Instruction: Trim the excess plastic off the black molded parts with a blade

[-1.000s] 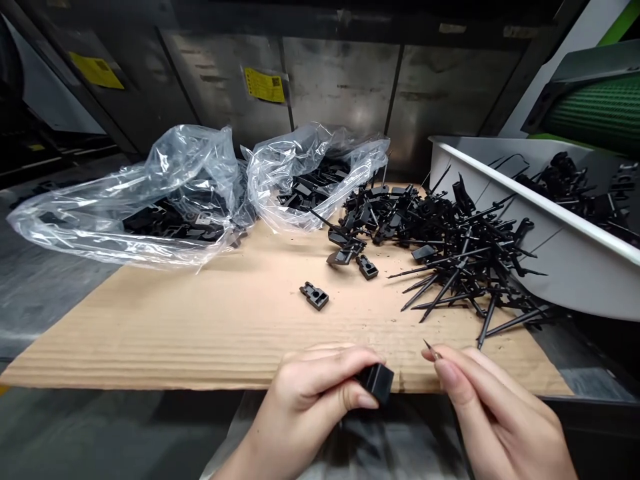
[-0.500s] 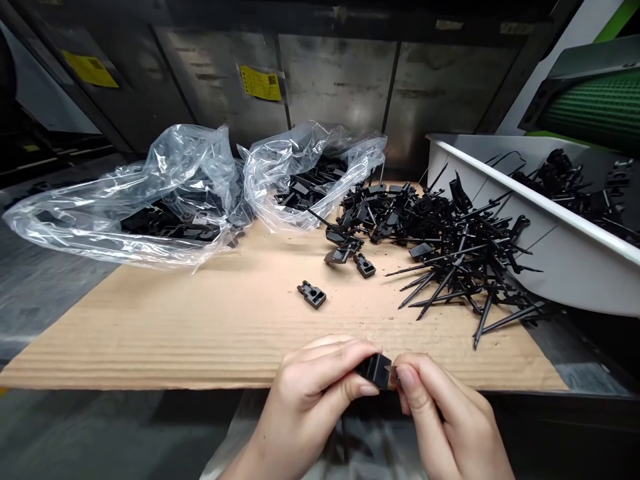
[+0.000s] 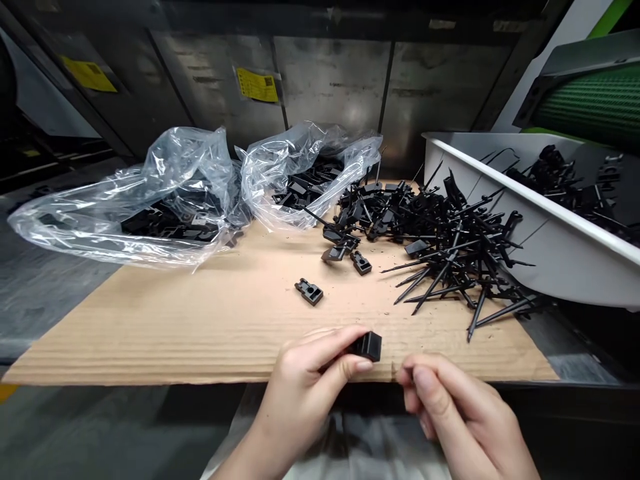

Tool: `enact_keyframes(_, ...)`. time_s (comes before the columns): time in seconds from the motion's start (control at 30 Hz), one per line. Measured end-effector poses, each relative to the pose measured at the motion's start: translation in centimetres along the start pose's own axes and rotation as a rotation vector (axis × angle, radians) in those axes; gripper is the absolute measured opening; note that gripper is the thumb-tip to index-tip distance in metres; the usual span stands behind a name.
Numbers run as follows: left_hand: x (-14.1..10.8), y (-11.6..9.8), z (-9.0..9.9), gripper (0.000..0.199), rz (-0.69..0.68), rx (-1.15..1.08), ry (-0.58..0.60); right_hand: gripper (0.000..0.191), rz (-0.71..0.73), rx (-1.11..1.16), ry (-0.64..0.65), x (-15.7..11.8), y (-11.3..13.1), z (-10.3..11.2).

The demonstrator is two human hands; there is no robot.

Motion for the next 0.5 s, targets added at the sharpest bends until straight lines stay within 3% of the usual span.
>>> enact_keyframes(0.13, -0.1, -0.2, -0.1, 0.023, -0.012, -0.097, 0.125, 0.015, -0.153, 0.163, 0.013, 1.2, 0.5, -0.9)
enact_keyframes(0.2, -0.1, -0.2, 0.0, 0.016, -0.004, -0.16, 0.216, 0.017, -0.167, 0.182, 0.051, 1.7, 0.7, -1.3)
enact_keyframes(0.27, -0.2, -0.1, 0.4, 0.014, 0.006, -0.185, 0.237, 0.017, -0.139, 0.147, 0.031, 1.8, 0.6, -1.1)
enact_keyframes(0.37, -0.5, 0.3, 0.9, 0.02, 0.127, -0.24, 0.208, 0.014, -0.059, 0.012, -0.086, 1.5, 0.0, 0.2)
enact_keyframes(0.5, -0.8, 0.6, 0.5, 0.035, 0.28, -0.44, 0.226, 0.018, 0.265, -0.165, -0.107, 0.5, -1.1, 1.2)
Point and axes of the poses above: each hand's wrist, its own x-axis towards the middle knuckle, its own z-axis out of the back of the hand, y = z × x, the point moved 2 cm from there along x, towards the middle knuckle, and after that the axes turned 5 degrees about -y, right-handed, at the moved point
